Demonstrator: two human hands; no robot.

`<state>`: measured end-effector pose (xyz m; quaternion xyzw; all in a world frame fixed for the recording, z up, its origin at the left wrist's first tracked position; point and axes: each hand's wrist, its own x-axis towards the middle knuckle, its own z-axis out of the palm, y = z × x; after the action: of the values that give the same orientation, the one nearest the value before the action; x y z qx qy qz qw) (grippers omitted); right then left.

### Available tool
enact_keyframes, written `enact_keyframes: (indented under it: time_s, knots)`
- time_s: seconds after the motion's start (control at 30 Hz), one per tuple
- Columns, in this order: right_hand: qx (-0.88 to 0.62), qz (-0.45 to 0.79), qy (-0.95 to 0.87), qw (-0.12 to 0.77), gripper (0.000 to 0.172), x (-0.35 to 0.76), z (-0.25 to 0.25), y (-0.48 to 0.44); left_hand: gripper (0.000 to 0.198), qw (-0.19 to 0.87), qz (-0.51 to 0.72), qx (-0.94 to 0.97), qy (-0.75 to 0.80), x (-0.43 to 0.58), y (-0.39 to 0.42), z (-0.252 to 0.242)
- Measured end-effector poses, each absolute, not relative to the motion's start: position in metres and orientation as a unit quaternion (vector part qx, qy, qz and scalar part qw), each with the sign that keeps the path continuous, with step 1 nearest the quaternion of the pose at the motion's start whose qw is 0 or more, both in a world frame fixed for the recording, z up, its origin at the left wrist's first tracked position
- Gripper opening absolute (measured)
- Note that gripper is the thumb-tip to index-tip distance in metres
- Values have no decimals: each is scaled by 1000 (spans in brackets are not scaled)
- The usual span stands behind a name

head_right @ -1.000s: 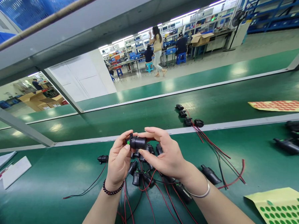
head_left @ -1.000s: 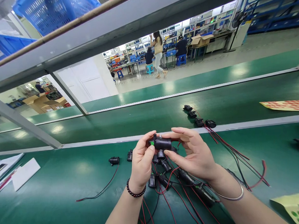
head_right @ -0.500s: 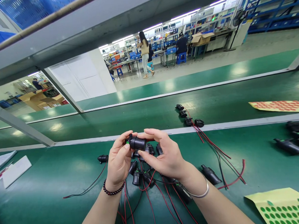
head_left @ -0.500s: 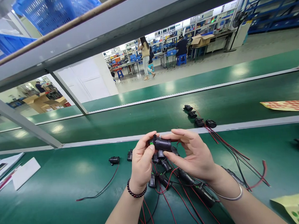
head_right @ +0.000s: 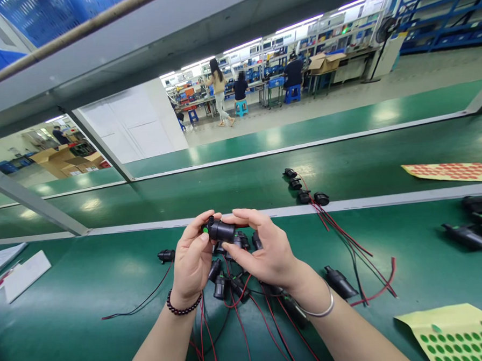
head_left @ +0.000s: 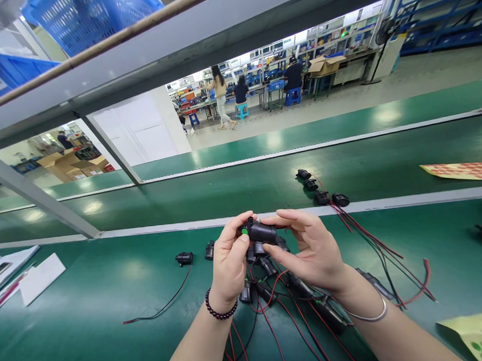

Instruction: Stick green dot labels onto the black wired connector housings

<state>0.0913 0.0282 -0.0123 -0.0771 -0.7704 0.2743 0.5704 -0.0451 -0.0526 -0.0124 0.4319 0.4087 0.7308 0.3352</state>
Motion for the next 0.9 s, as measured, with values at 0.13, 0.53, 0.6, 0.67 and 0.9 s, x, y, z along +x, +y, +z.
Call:
enact_keyframes:
  time_s: [0.13,0.53,0.6,0.67,0.9]
  knots:
    - [-87,290,-774,556,55,91,-11,29,30,307,718,450,433,-48,-53,-14]
    - [-104,386,-732,552,57,81,-20,27,64,170,709,511,456,-30,-60,-7]
    - [-100,410,-712,562,59,78,-23,25,64,171,709,517,449,-29,-60,-8]
    - [-102,433,-695,564,60,75,-25,24,63,177,709,523,439,-28,-59,-8]
    - [-114,452,-654,595,61,70,-25,16,48,185,719,502,443,-24,-55,-11]
